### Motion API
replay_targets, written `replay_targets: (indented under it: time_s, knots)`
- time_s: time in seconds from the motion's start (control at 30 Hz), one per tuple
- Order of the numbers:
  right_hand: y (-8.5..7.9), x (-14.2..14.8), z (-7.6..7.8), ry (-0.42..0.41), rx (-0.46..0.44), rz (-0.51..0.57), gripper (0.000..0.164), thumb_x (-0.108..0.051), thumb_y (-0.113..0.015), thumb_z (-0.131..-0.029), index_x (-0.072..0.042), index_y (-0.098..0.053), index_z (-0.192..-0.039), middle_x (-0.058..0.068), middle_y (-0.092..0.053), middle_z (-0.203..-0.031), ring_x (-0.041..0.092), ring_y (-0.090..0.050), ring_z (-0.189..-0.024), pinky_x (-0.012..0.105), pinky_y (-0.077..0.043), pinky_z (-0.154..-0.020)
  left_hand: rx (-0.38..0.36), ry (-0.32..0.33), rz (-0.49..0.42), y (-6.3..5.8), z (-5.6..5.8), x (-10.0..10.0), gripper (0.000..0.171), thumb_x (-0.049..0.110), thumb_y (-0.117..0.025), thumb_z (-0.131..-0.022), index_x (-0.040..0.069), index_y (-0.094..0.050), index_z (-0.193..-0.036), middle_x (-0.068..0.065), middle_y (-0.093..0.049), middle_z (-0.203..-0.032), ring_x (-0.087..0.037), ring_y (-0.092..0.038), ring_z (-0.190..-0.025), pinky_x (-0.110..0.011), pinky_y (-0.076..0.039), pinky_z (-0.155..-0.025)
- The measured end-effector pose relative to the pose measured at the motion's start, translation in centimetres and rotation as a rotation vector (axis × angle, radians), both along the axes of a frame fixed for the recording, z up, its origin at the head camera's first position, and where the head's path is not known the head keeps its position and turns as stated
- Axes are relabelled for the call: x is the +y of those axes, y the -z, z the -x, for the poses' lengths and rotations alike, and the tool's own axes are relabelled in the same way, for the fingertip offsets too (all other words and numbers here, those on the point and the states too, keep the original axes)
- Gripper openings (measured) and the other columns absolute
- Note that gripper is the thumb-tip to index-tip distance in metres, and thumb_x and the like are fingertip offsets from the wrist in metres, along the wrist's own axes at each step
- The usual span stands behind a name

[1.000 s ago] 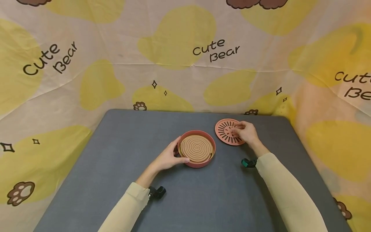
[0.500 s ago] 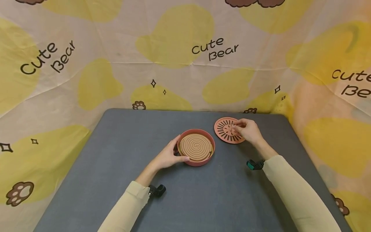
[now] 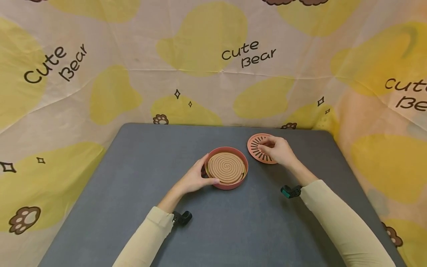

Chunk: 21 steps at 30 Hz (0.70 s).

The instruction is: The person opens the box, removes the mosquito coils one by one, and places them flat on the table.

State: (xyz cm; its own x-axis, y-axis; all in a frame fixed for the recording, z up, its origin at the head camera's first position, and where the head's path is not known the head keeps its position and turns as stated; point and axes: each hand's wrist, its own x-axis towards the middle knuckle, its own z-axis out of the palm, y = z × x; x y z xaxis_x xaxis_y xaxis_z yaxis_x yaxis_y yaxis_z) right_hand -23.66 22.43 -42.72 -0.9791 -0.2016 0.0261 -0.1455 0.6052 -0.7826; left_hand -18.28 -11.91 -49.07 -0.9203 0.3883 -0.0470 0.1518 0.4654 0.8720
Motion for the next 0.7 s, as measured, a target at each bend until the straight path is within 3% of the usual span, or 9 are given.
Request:
replay_targets:
  time_s: [0.13, 0.3, 0.5, 0.7]
  knots:
    - [-0.3, -0.9, -0.2, -0.040, 0.058, -0.056, 0.024, -0.022, -0.070, -0.098, -0.005, -0.074, -0.115, 0.009, -0.070, -0.104, 0.026, -0.065, -0.092, 0.040, -0.052, -0.075, -0.001, 0.001, -0.003, 0.1, 0.1, 0.0, 0.112, 0.036, -0.089, -0.080, 0.015, -0.018, -0.164, -0.018, -0.029, -0.160, -0.027, -0.040, -0.141, -0.044, -0.044, -0.110]
    - [-0.6, -2.3, -0.5, -0.088, 0.107, -0.062, 0.023, -0.020, -0.073, -0.096, -0.004, -0.076, -0.113, 0.007, -0.073, -0.104, 0.025, -0.067, -0.096, 0.042, -0.054, -0.081, -0.002, -0.006, 0.000, 0.0, 0.1, -0.1, 0.112, 0.036, -0.089, -0.080, 0.013, -0.018, -0.164, -0.018, -0.029, -0.160, -0.028, -0.041, -0.141, -0.044, -0.044, -0.109]
    - [-0.9, -3.8, -0.9, -0.151, 0.077, -0.025, 0.021, -0.020, -0.072, -0.098, -0.006, -0.075, -0.113, 0.006, -0.072, -0.103, 0.023, -0.065, -0.094, 0.038, -0.053, -0.076, -0.005, -0.005, 0.009, -0.1, 0.1, 0.0, 0.113, 0.037, -0.089, -0.080, 0.011, -0.018, -0.164, -0.019, -0.030, -0.159, -0.028, -0.039, -0.142, -0.044, -0.042, -0.111]
    - [-1.0, -5.1, -1.1, -0.162, 0.064, -0.049, 0.025, -0.025, -0.071, -0.098, -0.007, -0.074, -0.115, 0.006, -0.071, -0.105, 0.025, -0.065, -0.099, 0.043, -0.055, -0.081, 0.002, -0.013, 0.042, -0.3, 0.0, -0.1, 0.113, 0.040, -0.088, -0.080, 0.012, -0.019, -0.164, -0.018, -0.032, -0.159, -0.028, -0.038, -0.143, -0.045, -0.038, -0.114]
